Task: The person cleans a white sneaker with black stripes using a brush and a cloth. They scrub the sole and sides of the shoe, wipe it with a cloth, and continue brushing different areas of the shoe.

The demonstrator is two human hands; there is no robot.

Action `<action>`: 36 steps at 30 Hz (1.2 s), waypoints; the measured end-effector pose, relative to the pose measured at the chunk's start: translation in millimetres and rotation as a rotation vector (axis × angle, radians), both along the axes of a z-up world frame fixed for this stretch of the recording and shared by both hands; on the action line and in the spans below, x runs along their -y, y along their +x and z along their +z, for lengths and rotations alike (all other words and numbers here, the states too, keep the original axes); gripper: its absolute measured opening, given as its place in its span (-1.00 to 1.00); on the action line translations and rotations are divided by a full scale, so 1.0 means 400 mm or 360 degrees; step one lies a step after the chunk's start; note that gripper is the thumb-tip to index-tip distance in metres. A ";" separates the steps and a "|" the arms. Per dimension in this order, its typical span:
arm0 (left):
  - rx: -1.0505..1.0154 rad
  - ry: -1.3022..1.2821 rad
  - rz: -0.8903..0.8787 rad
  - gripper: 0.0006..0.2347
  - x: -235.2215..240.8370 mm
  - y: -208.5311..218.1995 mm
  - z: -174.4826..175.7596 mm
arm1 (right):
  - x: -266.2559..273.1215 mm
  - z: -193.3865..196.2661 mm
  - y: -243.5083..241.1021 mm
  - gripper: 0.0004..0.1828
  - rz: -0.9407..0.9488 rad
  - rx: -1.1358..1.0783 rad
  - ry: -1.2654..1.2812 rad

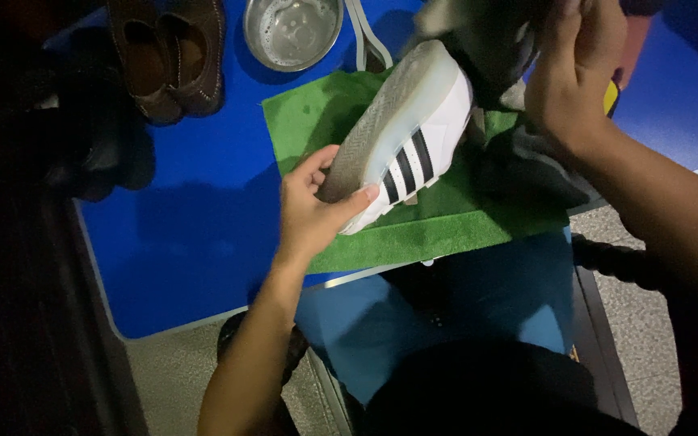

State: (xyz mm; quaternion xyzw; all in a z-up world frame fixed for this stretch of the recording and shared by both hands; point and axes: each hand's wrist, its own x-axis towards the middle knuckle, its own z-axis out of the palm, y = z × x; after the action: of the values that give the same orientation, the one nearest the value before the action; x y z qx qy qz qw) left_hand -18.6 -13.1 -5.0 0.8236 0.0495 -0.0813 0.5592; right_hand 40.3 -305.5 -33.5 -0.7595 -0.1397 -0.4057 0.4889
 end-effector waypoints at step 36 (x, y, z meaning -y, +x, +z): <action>0.1481 0.1048 -0.0963 -0.37 -0.020 0.000 0.062 | -0.035 0.158 -0.017 -0.55 0.1622 -0.1516 -0.0699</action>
State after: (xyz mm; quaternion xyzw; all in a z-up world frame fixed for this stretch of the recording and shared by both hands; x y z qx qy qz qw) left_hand -18.5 -5.2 19.8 0.8787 -0.4103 0.1496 0.1926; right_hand 33.4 -291.3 29.8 -0.7748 -0.3261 0.2840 0.4612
